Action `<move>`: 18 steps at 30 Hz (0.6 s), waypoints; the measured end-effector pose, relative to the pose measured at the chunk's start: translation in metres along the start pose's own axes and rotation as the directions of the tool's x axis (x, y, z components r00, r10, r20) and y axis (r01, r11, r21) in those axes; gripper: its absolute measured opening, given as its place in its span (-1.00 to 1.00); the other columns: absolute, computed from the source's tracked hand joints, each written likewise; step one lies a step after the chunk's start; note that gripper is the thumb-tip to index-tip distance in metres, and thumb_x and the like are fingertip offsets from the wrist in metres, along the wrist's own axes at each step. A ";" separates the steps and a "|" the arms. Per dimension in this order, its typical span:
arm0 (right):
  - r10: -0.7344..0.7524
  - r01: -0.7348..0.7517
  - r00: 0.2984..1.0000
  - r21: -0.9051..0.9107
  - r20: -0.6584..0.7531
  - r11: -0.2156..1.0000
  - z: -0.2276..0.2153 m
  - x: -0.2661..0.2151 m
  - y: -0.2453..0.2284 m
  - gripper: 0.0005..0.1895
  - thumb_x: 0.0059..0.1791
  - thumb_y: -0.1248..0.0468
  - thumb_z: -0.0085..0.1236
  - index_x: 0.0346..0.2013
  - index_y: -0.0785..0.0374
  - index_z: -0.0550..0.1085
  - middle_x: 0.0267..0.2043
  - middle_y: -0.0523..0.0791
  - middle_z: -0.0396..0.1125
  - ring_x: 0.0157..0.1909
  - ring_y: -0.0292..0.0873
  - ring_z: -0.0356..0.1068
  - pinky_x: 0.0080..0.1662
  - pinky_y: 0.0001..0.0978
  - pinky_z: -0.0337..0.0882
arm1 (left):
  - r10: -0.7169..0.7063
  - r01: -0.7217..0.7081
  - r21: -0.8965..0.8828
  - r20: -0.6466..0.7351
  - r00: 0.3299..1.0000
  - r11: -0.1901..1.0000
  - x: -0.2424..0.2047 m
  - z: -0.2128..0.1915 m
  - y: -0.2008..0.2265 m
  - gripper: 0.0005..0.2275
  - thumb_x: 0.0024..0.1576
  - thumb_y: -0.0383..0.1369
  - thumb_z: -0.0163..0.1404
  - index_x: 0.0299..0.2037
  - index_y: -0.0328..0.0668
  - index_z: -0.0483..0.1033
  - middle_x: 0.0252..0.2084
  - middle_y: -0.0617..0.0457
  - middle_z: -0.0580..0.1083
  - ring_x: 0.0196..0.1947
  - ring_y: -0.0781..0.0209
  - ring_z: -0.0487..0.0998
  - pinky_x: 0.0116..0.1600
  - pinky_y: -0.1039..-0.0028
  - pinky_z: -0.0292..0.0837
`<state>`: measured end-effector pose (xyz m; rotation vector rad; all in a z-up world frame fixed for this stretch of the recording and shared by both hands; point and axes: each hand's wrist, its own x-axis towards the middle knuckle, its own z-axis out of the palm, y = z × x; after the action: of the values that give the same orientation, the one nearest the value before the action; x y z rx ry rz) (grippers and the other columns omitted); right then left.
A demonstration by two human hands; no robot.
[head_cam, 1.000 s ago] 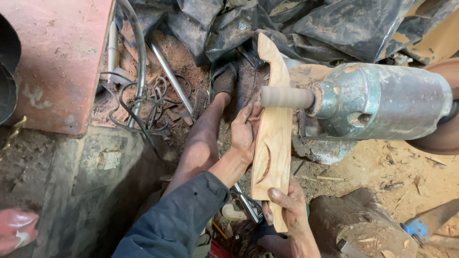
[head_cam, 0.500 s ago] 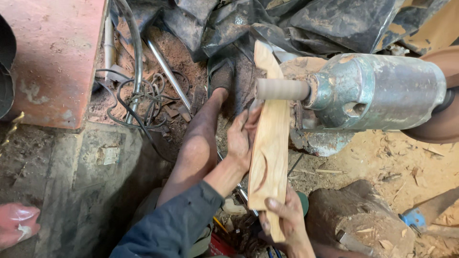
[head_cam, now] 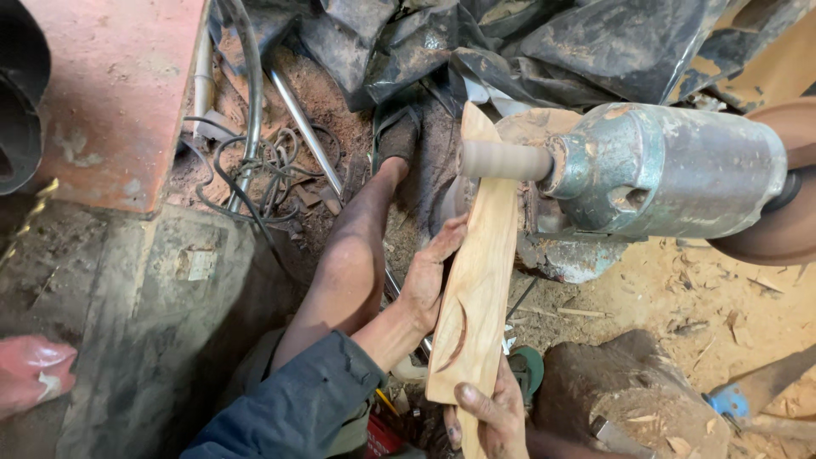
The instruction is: The person sands a curved wooden piece using a handheld angle grinder with a sanding disc, then switches to a bench-mounted sanding drum to smooth the edges and carved details.
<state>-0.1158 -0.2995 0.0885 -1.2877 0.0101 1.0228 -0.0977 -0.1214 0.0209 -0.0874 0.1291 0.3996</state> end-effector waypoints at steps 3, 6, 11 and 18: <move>0.007 -0.007 1.000 0.048 -0.003 0.999 -0.003 -0.011 0.006 -0.06 -0.24 0.35 0.27 0.39 0.42 0.12 -0.18 0.15 0.49 -0.69 -0.18 0.35 -0.69 -0.40 0.33 | -0.031 0.029 -0.023 -0.085 0.996 0.999 -0.012 0.000 -0.006 -0.77 0.29 -0.37 0.00 0.13 -0.09 0.43 -0.01 0.01 0.53 -0.06 0.15 0.62 0.04 0.29 0.63; 0.026 -0.026 1.000 0.078 0.003 0.997 -0.013 -0.017 0.015 -0.05 -0.24 0.35 0.29 0.40 0.41 0.12 -0.18 0.18 0.49 -0.70 -0.18 0.36 -0.68 -0.40 0.35 | -0.056 0.050 -0.063 -0.105 0.993 0.997 -0.021 -0.001 -0.011 -0.82 0.29 -0.35 0.01 0.06 -0.02 0.42 -0.02 0.02 0.53 -0.08 0.15 0.63 0.01 0.28 0.62; 0.036 -0.038 0.998 0.057 0.051 0.998 -0.035 -0.024 0.030 -0.03 -0.23 0.32 0.31 0.43 0.41 0.11 -0.16 0.19 0.49 -0.62 -0.17 0.44 -0.59 -0.38 0.41 | -0.081 0.073 -0.062 -0.131 0.988 0.995 -0.033 0.003 -0.017 -0.85 0.28 -0.35 0.03 0.03 0.01 0.43 -0.01 0.05 0.52 -0.05 0.16 0.60 0.03 0.28 0.61; 0.090 -0.088 0.994 0.037 -0.056 0.995 -0.040 -0.034 0.036 0.04 -0.30 0.34 0.31 0.44 0.36 0.09 0.01 0.11 0.48 -0.29 -0.17 0.57 -0.30 -0.36 0.54 | -0.119 0.124 0.006 -0.228 0.966 0.992 -0.040 0.008 -0.022 -0.73 0.22 -0.29 -0.02 0.12 0.02 0.44 -0.04 0.03 0.55 -0.11 0.11 0.60 -0.03 0.26 0.61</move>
<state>-0.1376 -0.3546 0.0653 -1.2937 0.1297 1.0568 -0.1244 -0.1558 0.0360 -0.1205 0.3522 0.2649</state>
